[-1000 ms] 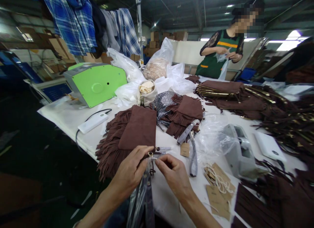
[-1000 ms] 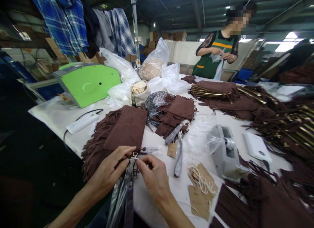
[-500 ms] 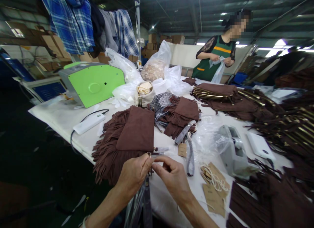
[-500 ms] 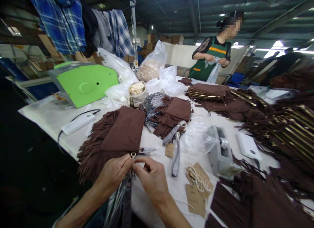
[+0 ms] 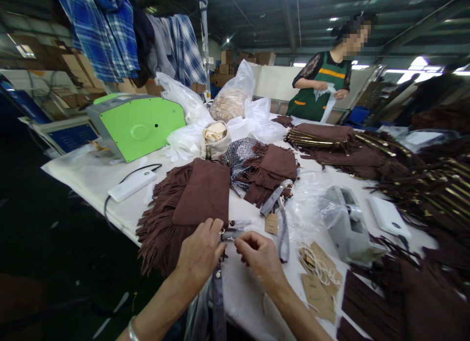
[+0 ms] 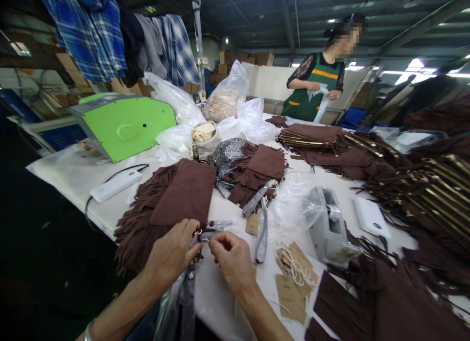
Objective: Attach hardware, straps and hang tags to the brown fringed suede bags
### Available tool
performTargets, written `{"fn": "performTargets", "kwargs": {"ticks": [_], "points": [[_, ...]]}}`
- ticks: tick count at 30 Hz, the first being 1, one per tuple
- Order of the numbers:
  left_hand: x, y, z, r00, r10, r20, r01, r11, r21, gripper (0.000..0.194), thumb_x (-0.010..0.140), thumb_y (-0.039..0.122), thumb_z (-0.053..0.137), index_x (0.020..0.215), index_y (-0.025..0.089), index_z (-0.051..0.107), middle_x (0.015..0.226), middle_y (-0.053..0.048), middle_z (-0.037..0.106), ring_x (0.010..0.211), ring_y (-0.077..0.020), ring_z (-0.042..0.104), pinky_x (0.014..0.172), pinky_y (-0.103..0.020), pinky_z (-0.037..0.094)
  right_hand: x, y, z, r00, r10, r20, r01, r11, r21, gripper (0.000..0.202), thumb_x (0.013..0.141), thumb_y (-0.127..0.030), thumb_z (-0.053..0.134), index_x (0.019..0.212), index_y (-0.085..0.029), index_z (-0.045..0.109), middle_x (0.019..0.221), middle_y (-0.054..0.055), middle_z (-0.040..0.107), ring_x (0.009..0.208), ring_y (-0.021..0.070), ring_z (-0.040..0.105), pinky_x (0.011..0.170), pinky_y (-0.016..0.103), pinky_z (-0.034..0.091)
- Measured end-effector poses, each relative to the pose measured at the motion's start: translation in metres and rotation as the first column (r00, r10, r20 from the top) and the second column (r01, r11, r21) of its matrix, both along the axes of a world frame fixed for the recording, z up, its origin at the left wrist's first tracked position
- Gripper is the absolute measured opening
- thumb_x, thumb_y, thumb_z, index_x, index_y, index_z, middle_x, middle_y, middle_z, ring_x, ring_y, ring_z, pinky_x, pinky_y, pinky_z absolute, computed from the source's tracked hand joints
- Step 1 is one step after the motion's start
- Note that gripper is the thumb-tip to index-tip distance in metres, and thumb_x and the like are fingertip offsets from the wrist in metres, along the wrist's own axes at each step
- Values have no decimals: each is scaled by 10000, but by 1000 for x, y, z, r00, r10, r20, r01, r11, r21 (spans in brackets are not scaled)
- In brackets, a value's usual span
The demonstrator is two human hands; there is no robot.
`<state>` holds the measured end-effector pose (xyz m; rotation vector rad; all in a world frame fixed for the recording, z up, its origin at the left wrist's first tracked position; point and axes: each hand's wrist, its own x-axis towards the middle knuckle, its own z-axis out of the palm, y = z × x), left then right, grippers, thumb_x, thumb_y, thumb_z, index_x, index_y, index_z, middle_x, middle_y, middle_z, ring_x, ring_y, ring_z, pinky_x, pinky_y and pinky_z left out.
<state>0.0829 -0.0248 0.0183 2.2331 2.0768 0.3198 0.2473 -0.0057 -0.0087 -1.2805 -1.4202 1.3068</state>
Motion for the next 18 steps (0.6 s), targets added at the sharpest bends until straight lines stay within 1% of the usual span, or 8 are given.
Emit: {"fn": "performTargets", "kwargs": {"ticks": [3,6,8,10,12,14,16,18], "points": [[-6,3,5,996,19,83,-15,999,-52,186,882,123,457,1020,188,564,978,-59,637,883,-217,631,725,-297,441,-5,1,3,1000,13,1,-13,1000,19,170,777,-296,612,685,-165,668,607,-18,600,556,129,514,539,229,393],[-18,6,16,967,19,253,-4,998,-60,175,858,122,442,902,186,599,876,-36,654,807,-191,625,733,-293,419,-13,2,8,1000,0,11,-1,996,91,176,783,-294,617,675,-162,661,595,-25,577,566,125,495,549,226,379],[-27,9,22,923,32,384,-6,998,-68,181,822,130,463,863,180,631,833,-30,667,784,-183,618,727,-286,415,-19,3,10,999,-16,39,11,989,148,179,790,-291,611,676,-164,663,584,-27,573,545,120,482,526,222,364],[-36,14,24,847,59,528,-1,994,-108,174,792,161,492,835,168,661,788,-26,676,750,-176,614,701,-274,424,-26,4,9,995,-33,99,9,973,232,167,795,-276,615,679,-169,673,581,-25,583,527,117,480,511,221,355],[-43,19,22,712,117,692,22,982,-188,163,767,212,531,820,154,674,725,-12,664,673,-159,600,639,-254,442,-33,5,6,984,-59,169,-4,936,353,137,799,-252,625,704,-178,692,586,-21,601,518,117,490,503,223,354],[-50,26,17,518,236,823,59,949,-309,168,731,252,571,812,142,669,646,12,625,553,-128,551,551,-234,455,-38,6,4,973,-104,205,-13,866,499,116,811,-226,624,733,-185,700,613,-10,630,522,120,515,512,227,371],[-56,31,12,326,356,876,110,906,-409,186,689,270,613,808,134,660,577,38,578,448,-92,475,466,-214,453,-43,8,5,967,-149,207,-19,768,640,123,835,-196,604,750,-187,693,641,4,650,532,123,541,532,230,397],[-61,35,9,188,405,895,156,887,-435,206,659,273,651,803,128,660,546,47,562,408,-73,443,424,-197,453,-48,10,7,961,-177,212,-42,663,748,149,858,-164,575,755,-187,679,644,15,650,548,127,563,555,234,418]]}}
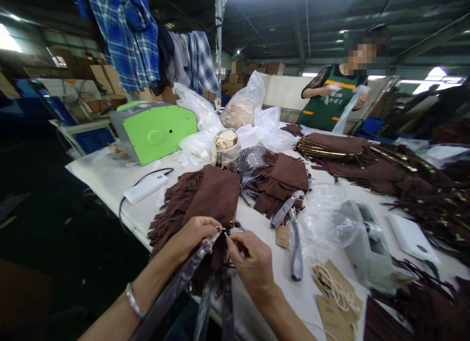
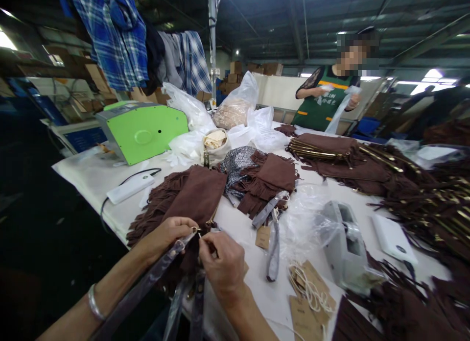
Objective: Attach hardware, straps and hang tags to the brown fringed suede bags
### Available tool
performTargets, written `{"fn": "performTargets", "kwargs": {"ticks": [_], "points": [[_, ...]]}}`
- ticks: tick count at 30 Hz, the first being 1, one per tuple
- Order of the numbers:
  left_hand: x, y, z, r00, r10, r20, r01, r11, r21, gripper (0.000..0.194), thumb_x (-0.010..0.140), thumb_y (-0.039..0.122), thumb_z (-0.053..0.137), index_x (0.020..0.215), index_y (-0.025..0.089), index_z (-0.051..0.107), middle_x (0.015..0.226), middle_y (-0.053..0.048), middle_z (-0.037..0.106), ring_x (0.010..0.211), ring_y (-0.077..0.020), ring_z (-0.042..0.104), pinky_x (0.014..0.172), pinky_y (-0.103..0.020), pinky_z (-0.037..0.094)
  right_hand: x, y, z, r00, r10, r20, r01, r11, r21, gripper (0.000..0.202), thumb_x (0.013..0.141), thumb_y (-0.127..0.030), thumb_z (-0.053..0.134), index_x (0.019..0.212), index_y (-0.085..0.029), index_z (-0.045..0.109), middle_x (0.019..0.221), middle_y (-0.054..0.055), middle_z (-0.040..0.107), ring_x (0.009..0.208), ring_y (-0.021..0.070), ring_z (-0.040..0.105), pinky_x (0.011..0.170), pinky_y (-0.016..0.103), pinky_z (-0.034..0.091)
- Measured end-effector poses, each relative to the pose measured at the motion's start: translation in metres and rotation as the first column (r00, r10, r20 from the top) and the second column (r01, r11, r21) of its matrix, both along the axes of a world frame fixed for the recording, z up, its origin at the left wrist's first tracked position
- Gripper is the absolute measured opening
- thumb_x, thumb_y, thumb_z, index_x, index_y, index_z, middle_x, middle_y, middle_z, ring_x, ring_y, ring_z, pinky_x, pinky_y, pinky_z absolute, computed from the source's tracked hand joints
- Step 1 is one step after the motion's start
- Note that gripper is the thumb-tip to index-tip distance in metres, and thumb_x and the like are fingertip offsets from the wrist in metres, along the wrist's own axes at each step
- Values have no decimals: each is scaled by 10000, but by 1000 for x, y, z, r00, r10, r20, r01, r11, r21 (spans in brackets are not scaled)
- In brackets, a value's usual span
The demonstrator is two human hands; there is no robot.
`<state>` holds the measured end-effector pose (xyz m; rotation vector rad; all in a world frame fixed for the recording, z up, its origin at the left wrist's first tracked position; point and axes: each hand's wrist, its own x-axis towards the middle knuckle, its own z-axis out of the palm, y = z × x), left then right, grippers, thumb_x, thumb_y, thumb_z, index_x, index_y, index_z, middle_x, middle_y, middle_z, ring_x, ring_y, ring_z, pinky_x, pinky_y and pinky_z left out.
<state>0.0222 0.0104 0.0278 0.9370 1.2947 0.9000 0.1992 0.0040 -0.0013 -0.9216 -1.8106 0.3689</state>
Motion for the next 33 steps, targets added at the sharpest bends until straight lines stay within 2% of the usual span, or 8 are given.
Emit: {"fn": "performTargets", "kwargs": {"ticks": [2,5,11,19,28,33], "points": [[-4,3,-1,994,9,109,-9,1000,-6,218,644,273,680,802,123,667,539,44,568,400,-68,451,406,-180,454,-5,3,4,999,4,39,-8,994,107,167,871,-140,556,762,-192,672,634,20,641,563,133,577,571,238,431],[-10,7,-3,971,3,238,2,1000,-20,227,647,259,701,819,114,678,543,33,585,395,-64,469,397,-166,462,-12,10,11,997,1,79,-16,982,187,173,874,-122,548,775,-200,666,641,27,642,571,138,585,586,247,443],[-17,10,-12,946,-1,324,6,1000,-15,246,664,236,708,869,101,686,565,10,616,407,-71,501,407,-170,489,-18,19,20,987,4,159,-44,967,250,169,866,-93,547,768,-186,649,642,29,645,569,138,596,597,243,454],[-15,9,-13,929,20,371,-10,999,-31,231,672,244,724,855,113,670,559,19,603,420,-78,506,411,-177,488,-18,14,15,989,-31,145,16,994,107,173,838,-117,557,713,-198,644,627,5,648,544,124,594,573,231,436],[-10,7,-11,932,28,361,-17,999,-32,232,655,239,716,847,119,663,578,17,608,430,-80,516,427,-192,506,-22,15,13,991,-99,90,94,993,68,162,826,-137,564,705,-188,659,639,8,665,551,129,608,583,229,452],[-8,4,-10,948,20,317,-16,1000,-15,262,641,236,708,867,116,656,623,6,618,471,-86,539,463,-207,517,-23,14,7,997,-74,14,75,992,-102,153,839,-209,595,728,-187,697,683,16,696,587,143,625,613,236,479]]}}
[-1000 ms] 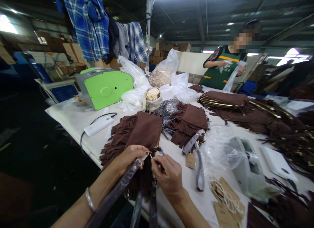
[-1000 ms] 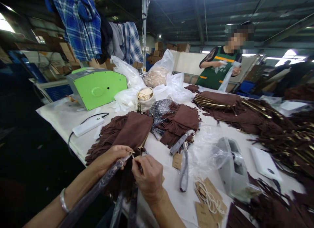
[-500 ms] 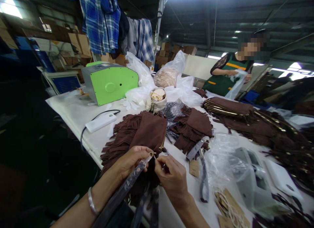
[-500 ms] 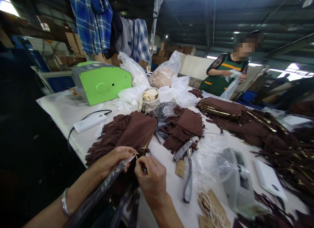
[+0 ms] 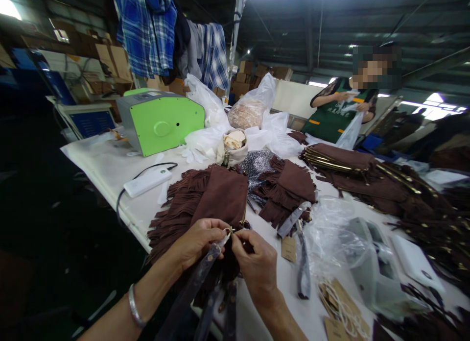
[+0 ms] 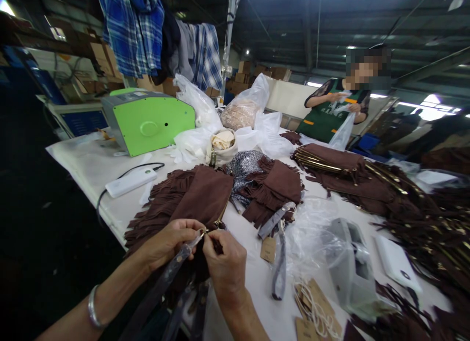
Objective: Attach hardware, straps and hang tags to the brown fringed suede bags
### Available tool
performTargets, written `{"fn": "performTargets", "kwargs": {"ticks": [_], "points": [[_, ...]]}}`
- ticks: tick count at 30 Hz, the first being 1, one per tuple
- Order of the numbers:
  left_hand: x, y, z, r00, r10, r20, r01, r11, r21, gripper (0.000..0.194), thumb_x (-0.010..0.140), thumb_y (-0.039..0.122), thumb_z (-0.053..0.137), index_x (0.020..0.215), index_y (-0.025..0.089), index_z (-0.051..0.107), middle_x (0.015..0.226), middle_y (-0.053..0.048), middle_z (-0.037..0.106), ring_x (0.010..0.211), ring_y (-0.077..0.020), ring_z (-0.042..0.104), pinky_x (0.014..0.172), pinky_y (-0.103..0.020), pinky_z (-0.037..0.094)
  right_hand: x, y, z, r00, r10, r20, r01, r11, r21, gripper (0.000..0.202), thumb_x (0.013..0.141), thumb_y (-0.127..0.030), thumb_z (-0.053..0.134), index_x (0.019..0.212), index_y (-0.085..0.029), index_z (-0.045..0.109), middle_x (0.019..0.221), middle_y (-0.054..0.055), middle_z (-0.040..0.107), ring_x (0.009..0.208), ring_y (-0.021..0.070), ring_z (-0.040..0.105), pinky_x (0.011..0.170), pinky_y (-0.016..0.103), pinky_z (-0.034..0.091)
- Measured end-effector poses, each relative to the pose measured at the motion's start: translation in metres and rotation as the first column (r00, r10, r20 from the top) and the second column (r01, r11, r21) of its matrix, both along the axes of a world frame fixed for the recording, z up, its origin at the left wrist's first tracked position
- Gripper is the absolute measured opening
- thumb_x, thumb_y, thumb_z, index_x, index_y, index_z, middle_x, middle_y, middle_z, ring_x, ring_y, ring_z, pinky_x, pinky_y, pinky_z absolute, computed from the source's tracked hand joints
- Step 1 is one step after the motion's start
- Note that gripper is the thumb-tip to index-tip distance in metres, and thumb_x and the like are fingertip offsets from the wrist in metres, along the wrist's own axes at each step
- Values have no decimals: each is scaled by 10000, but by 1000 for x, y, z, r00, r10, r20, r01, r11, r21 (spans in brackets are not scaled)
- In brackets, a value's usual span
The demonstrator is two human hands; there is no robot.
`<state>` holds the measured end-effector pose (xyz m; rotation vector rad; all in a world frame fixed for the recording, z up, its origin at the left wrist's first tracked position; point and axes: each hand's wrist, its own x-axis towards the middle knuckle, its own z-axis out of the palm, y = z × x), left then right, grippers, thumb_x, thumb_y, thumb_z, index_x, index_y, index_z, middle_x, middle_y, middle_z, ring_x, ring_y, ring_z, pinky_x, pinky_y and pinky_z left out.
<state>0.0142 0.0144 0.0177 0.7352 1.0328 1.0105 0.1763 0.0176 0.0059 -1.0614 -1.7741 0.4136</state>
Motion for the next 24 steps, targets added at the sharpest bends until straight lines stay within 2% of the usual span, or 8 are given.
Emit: {"fn": "performTargets", "kwargs": {"ticks": [3,6,8,13,17,21,22,24], "points": [[2,-2,3,998,-13,-60,15,999,31,263,644,239,693,877,130,637,682,4,625,519,-100,565,508,-222,501,0,-1,-4,988,7,-154,-46,967,-251,173,840,-298,619,780,-185,736,723,24,710,622,158,629,599,241,483],[3,-3,8,974,-38,-224,77,982,171,224,648,210,666,856,137,633,700,15,620,573,-100,558,548,-199,427,1,-1,-6,932,-80,-354,-129,838,-530,230,781,-387,675,786,-169,747,648,13,676,516,136,561,468,223,418],[2,-2,12,924,-32,-380,142,954,266,167,694,220,632,841,142,648,703,21,618,605,-103,537,564,-195,386,3,-1,-6,880,-142,-453,-200,753,-626,270,710,-421,727,745,-153,738,576,-1,636,441,108,496,410,204,354],[0,7,22,718,6,-696,314,889,332,363,893,439,476,758,157,661,665,19,603,623,-134,526,563,-220,352,7,2,-10,830,-209,-516,-291,627,-722,367,626,-486,784,695,-134,705,408,-32,533,325,70,372,330,179,210],[7,12,29,478,99,-873,402,859,317,238,845,361,574,723,184,676,676,15,661,651,-149,592,566,-232,315,11,4,-16,827,-201,-524,-312,611,-727,394,602,-502,809,688,-134,696,412,-32,542,315,66,389,315,169,226],[16,11,32,192,300,-934,564,745,355,208,866,272,540,717,191,661,721,-8,685,666,-162,606,574,-268,279,19,3,-17,828,-178,-531,-380,519,-766,465,588,-568,805,704,-131,695,403,-24,555,286,69,394,292,166,244],[18,10,32,156,343,-926,588,721,366,206,866,248,530,713,186,651,729,-16,684,668,-163,603,577,-274,279,21,2,-16,821,-170,-545,-406,497,-767,472,584,-560,815,740,-128,705,432,-12,588,299,72,421,300,163,271],[20,10,30,172,385,-907,577,707,410,195,867,215,516,717,180,635,738,-19,676,668,-156,597,591,-271,300,27,0,-13,788,-162,-594,-471,463,-751,488,555,-506,858,830,-129,718,564,28,681,388,94,534,361,168,377]]}}
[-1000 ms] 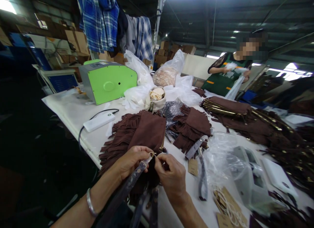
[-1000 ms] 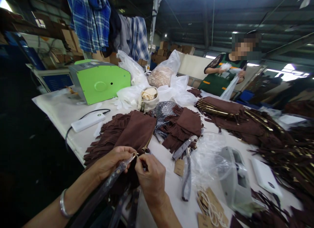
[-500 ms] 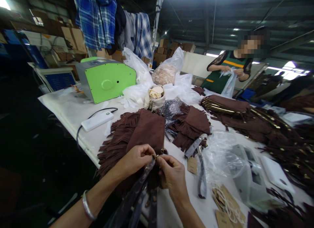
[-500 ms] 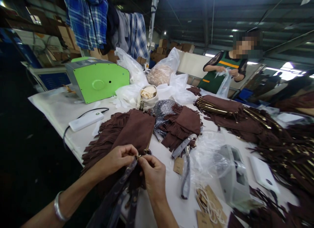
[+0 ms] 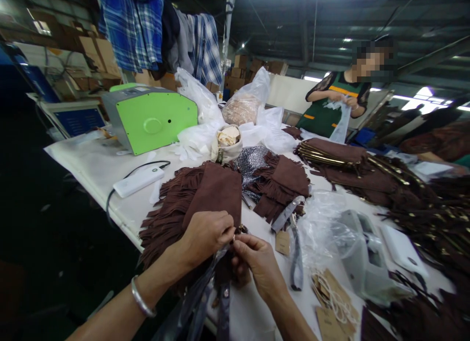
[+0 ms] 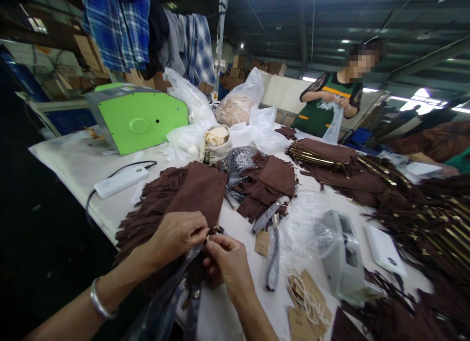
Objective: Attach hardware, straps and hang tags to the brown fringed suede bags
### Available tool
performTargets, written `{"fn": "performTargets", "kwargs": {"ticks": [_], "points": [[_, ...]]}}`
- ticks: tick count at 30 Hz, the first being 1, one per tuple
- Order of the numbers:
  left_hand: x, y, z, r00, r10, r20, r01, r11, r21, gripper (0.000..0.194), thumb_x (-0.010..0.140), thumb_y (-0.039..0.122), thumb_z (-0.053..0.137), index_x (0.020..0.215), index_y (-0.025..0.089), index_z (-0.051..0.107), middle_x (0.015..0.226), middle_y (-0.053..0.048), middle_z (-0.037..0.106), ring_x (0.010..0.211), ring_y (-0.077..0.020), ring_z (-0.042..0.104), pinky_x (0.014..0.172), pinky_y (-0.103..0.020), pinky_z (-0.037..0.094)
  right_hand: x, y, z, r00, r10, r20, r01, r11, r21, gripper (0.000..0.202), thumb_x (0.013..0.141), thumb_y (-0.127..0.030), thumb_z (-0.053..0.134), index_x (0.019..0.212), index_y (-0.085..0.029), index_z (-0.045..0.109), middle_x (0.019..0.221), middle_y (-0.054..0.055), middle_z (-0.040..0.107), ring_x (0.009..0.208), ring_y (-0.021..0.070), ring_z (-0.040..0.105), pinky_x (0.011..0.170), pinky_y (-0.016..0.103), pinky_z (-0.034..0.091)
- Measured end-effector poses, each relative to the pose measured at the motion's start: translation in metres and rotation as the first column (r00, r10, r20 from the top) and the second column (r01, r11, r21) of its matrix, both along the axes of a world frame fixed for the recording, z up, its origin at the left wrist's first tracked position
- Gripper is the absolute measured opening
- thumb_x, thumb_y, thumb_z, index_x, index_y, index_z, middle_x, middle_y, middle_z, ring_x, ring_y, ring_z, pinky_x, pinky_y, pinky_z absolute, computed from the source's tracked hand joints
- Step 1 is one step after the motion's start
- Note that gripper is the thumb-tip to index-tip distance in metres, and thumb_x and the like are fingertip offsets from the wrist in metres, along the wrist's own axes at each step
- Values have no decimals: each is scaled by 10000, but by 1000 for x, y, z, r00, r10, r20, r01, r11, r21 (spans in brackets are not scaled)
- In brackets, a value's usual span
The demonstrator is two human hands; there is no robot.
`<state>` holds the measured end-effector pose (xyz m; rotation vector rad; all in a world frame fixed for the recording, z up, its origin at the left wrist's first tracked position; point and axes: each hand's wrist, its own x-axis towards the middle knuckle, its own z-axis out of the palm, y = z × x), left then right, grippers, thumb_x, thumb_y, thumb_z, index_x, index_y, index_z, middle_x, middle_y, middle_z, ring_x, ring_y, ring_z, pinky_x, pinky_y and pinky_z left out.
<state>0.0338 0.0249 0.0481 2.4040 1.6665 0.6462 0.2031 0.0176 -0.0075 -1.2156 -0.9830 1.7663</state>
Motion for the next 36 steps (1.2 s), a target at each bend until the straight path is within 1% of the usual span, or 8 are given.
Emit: {"fn": "performTargets", "kwargs": {"ticks": [5,8,11,13,19,26,30,36], "points": [[2,0,-4,885,93,457,-28,989,-147,224,920,328,496,787,187,608,710,6,635,650,-134,579,626,-239,383,19,-5,2,994,78,-83,-78,997,-8,558,526,-424,909,959,-138,704,807,83,754,657,181,694,606,266,539],[7,-1,-9,667,134,733,172,929,-327,330,955,462,400,861,189,561,677,12,617,550,-128,557,540,-230,412,31,-7,2,992,123,-32,-123,992,8,523,575,-438,888,961,-133,711,793,86,757,654,166,683,608,246,504],[13,-3,-17,489,228,842,363,824,-435,371,943,553,363,834,210,455,684,17,618,481,-129,550,454,-226,412,39,-8,1,988,150,27,-150,989,-5,446,562,-451,889,823,-131,721,746,80,751,607,139,643,552,211,443],[14,-5,-18,530,217,820,347,826,-443,363,939,557,386,841,214,451,650,41,580,467,-118,521,449,-216,390,42,-7,0,987,150,60,-150,989,-9,417,552,-447,893,761,-136,708,706,63,739,575,124,613,531,202,413],[4,-9,-4,945,15,327,67,969,-237,137,900,252,539,812,191,623,771,6,624,749,-153,591,681,-254,389,40,-5,-4,989,138,-44,-137,990,27,386,605,-370,880,860,-151,690,708,5,693,585,93,577,554,188,389],[-5,-14,0,982,0,-188,-29,988,-151,177,909,195,490,795,196,626,804,-18,605,747,-186,592,619,-292,349,25,-11,-3,995,19,95,-31,991,132,421,641,-368,815,970,-158,657,538,-65,537,443,65,415,433,169,273],[-8,-14,-1,996,3,-86,-11,996,-93,132,847,152,528,751,198,606,810,-12,599,780,-184,568,686,-298,380,22,-11,2,988,-56,142,19,968,251,367,683,-388,767,957,-166,667,542,-53,536,432,77,410,404,179,276],[-6,-11,1,902,23,432,57,983,-172,120,697,106,553,663,188,632,1064,-42,619,1013,-202,567,886,-309,402,12,0,20,954,-23,300,-96,922,376,232,721,-342,718,884,-180,749,676,20,675,454,105,489,405,210,369]]}}
